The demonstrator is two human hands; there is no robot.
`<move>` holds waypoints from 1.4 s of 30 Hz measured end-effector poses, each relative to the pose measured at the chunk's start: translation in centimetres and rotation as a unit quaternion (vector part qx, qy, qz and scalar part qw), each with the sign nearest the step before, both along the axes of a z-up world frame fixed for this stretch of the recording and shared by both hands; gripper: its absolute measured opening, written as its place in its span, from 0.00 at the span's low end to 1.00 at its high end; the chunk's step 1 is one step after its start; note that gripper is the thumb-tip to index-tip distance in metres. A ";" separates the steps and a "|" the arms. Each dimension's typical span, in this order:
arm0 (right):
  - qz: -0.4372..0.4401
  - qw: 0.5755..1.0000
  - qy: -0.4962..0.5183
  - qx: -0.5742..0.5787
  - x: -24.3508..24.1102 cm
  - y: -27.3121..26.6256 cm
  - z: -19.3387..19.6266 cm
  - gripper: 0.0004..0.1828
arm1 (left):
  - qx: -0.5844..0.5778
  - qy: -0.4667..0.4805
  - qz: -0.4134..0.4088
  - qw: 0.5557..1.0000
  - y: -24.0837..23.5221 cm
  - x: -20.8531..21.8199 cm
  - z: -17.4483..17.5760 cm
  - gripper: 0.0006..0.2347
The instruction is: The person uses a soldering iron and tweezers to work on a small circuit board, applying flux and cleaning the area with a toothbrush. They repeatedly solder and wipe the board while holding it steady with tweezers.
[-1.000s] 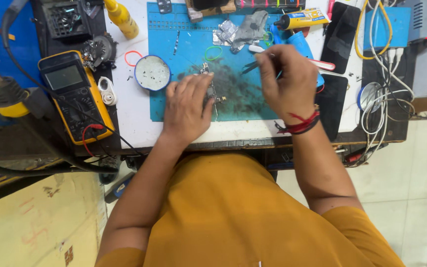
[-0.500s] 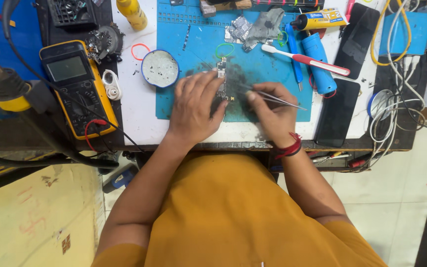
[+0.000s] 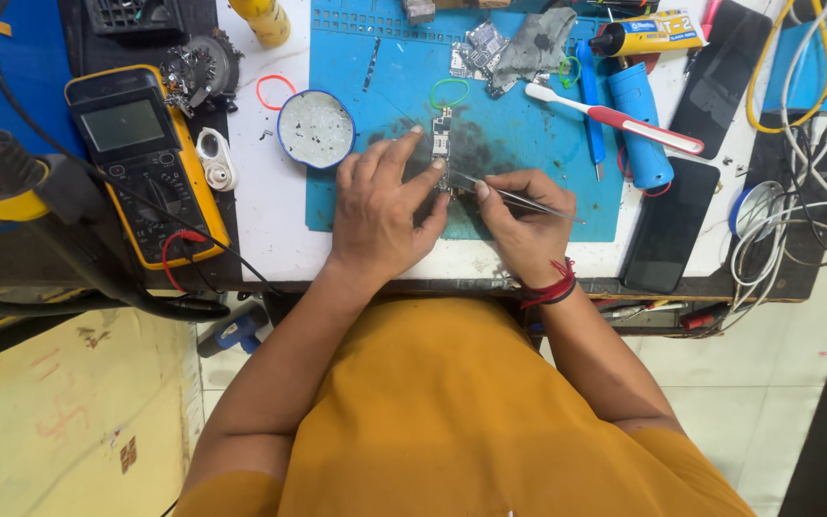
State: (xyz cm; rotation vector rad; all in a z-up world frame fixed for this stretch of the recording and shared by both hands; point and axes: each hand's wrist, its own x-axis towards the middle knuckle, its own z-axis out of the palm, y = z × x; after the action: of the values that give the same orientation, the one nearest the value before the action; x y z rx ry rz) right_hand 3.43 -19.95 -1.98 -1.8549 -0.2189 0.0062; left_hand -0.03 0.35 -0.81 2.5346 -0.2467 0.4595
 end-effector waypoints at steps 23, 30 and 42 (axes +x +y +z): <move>0.004 1.000 0.007 0.001 -0.1 0.1 0.2 0.05 | 0.007 0.012 0.003 1.000 0.0 0.0 -0.1 0.14; 0.009 1.000 0.003 -0.006 0.0 0.0 0.3 0.05 | 0.006 0.009 0.003 1.000 0.0 0.1 -0.1 0.14; 0.011 1.000 0.000 -0.021 0.1 -0.1 0.4 0.04 | 0.006 0.006 0.002 1.000 0.0 0.1 0.0 0.14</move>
State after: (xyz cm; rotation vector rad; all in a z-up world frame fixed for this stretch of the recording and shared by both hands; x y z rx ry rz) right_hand 3.50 -20.01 -1.59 -1.8934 -0.2406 0.0250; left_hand 0.04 0.34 -0.85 2.5495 -0.2407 0.4458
